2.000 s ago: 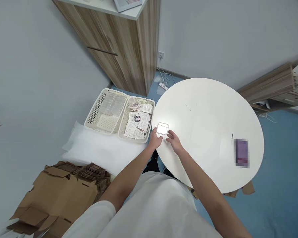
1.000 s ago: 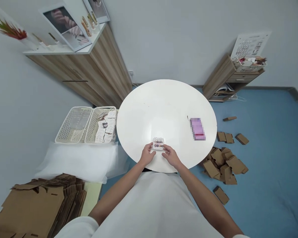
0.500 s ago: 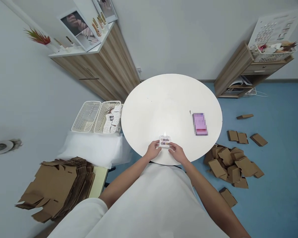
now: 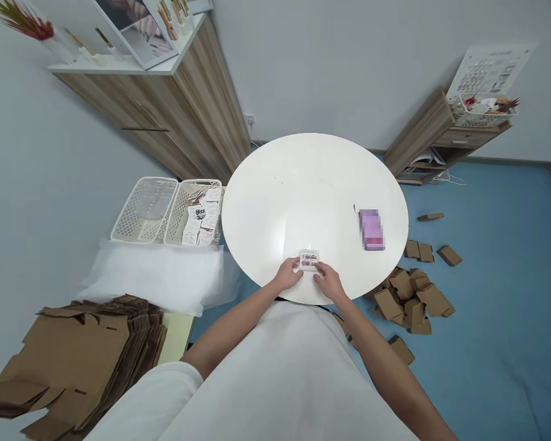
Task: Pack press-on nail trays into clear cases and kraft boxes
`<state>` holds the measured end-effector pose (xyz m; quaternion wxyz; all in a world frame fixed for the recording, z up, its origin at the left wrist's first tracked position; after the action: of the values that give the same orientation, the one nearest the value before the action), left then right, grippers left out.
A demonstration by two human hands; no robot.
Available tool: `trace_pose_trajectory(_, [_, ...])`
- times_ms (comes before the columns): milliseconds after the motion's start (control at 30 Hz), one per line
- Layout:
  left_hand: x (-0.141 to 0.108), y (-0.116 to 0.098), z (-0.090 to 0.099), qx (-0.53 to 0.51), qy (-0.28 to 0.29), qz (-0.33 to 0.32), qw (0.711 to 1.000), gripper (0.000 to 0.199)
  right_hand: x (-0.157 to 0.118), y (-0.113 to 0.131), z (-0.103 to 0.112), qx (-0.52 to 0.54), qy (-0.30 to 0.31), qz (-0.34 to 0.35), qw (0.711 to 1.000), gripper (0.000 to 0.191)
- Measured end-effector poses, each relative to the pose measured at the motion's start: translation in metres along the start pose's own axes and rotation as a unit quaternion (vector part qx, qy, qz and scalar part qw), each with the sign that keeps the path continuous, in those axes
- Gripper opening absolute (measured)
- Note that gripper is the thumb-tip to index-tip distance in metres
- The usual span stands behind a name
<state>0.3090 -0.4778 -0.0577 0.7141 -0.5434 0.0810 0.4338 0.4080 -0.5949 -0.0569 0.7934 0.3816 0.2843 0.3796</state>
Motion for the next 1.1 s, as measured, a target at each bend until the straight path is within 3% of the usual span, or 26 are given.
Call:
trace_pose_trajectory(267, [0.003,-0.005,-0.007,0.041,0.046,-0.067,0.996,0.042,-0.003,0.008,0.003,-0.068,-0.008,-0.010,0.998,0.039])
trace_pose_trajectory(467, [-0.006,-0.004,0.000,0.090,0.020,-0.105,0.990,0.048,-0.013,0.013,0.010,-0.157,-0.028,0.014,0.987,0.033])
trace_pose_trajectory(567, [-0.015,-0.007,-0.001,0.161,0.031,-0.151,0.975,0.040,-0.021,0.014,0.005,-0.205,0.022,0.044,0.978,0.025])
trace_pose_trajectory(733, [-0.020,-0.001,-0.003,0.264,0.038,-0.141,0.953,0.032,-0.025,0.017,-0.010,-0.278,0.114,0.119,0.946,0.022])
trace_pose_trajectory(967, [-0.026,0.000,-0.007,0.307,0.020,-0.145,0.940,0.034,-0.018,0.017,-0.017,-0.307,0.116,0.156,0.932,0.017])
trace_pose_trajectory(1100, [-0.029,-0.005,-0.007,0.320,0.006,-0.147,0.936,0.032,-0.013,0.015,-0.016,-0.286,0.112,0.142,0.941,0.020])
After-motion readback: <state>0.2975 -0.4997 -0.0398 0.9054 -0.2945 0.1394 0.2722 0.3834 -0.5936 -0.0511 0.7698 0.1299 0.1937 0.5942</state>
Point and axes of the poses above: each hand's wrist, its own x-axis towards the middle knuckle, its own z-axis out of the back of the hand, y = z × x, the point moved 9 cm from there along x, towards the middle knuckle, and after that the axes turned 11 degrees about z, right-handed, at the moved point
